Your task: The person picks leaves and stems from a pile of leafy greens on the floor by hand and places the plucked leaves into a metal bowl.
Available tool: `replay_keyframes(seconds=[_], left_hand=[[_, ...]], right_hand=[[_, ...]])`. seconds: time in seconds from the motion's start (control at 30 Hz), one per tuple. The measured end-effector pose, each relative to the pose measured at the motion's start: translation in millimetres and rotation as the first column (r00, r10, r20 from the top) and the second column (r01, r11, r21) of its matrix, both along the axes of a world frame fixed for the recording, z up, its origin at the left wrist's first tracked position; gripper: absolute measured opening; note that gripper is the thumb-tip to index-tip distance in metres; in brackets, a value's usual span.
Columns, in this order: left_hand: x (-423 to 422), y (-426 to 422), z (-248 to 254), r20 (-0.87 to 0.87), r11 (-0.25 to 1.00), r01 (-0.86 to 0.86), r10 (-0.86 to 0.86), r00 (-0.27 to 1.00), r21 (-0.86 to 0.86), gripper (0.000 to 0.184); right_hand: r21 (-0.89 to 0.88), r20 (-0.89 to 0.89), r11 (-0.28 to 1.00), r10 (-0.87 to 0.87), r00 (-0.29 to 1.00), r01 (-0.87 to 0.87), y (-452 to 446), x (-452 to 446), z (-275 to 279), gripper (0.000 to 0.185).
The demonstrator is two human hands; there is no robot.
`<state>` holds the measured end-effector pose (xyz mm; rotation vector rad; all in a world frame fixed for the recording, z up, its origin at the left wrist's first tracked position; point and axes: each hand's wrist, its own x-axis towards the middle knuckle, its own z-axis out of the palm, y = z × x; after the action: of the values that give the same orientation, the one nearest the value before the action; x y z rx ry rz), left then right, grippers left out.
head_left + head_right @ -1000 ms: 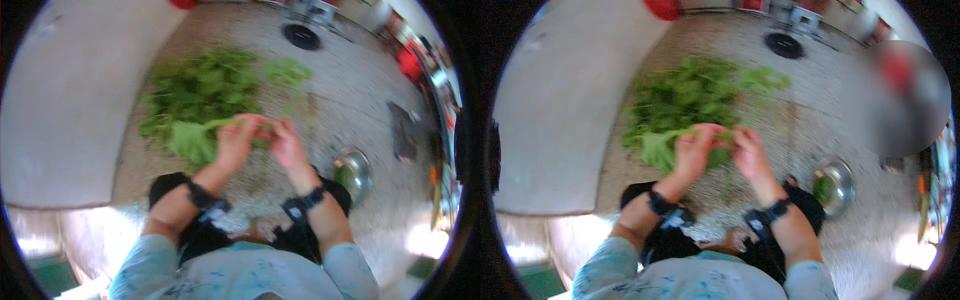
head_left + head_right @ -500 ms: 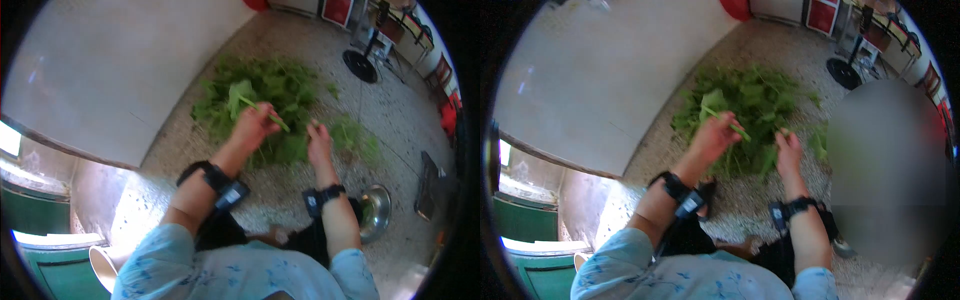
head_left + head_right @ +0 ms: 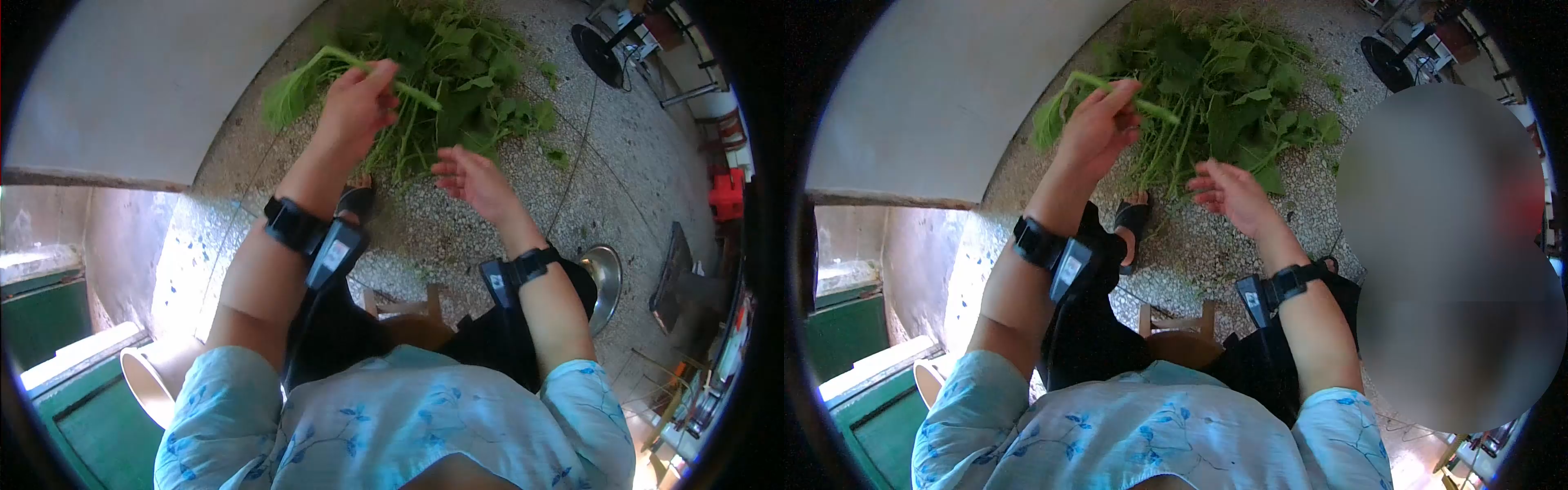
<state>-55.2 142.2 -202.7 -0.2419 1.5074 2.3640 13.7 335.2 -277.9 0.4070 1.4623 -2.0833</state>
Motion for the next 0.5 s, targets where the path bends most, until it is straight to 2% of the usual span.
replay_keyframes(seconds=[0.03,0.1,0.2,0.23,0.27,0.33,0.37,0.4,0.43,0.47,0.5], left_hand=[[3,6,-1,-0.055,0.996,0.044,-0.048,0.997,-0.074,0.023],[12,21,-5,-0.087,0.977,0.173,-0.185,0.979,-0.127,0.025],[30,42,-8,-0.091,0.871,0.379,-0.425,0.901,-0.314,0.025],[33,56,-26,-0.107,0.906,0.422,-0.424,0.899,-0.035,0.026],[33,66,-29,-0.099,0.888,0.449,-0.458,0.884,-0.102,0.026],[40,69,-19,-0.124,0.822,0.555,-0.568,0.813,-0.126,0.034],[32,64,-35,-0.077,0.761,0.627,-0.644,0.761,-0.167,0.039],[38,64,-52,-0.036,0.75,0.616,-0.641,0.766,-0.241,0.038],[43,63,-73,0.046,0.568,0.739,-0.781,0.623,-0.362,0.037],[49,71,-105,-0.03,0.196,0.619,-0.963,0.268,-0.761,0.034],[67,71,-126,0.045,-0.004,0.463,-0.996,0.079,-0.886,0.034]], right_hand=[[0.014,0.006,1.0,0.009,1.0,-0.009,-2,8,19,0.037],[-0.319,-0.153,0.945,-0.122,0.981,0.068,-7,22,52,0.035],[-0.254,-0.223,0.953,-0.227,0.948,0.168,3,38,68,0.027],[-0.206,-0.218,0.953,-0.266,0.939,0.222,7,43,69,0.025],[-0.173,-0.157,0.923,-0.371,0.915,0.344,6,49,78,0.022],[-0.085,-0.211,0.932,-0.363,0.908,0.353,29,58,66,0.021],[-0.032,-0.211,0.935,-0.352,0.912,0.354,33,49,54,0.021],[-0.038,-0.214,0.95,-0.31,0.926,0.309,45,45,45,0.021],[-0.071,-0.176,0.929,-0.371,0.912,0.364,59,45,37,0.018],[-0.097,-0.142,0.894,-0.446,0.884,0.436,67,47,35,0.016],[-0.133,-0.081,0.905,-0.415,0.906,0.403,72,46,27,0.013]])
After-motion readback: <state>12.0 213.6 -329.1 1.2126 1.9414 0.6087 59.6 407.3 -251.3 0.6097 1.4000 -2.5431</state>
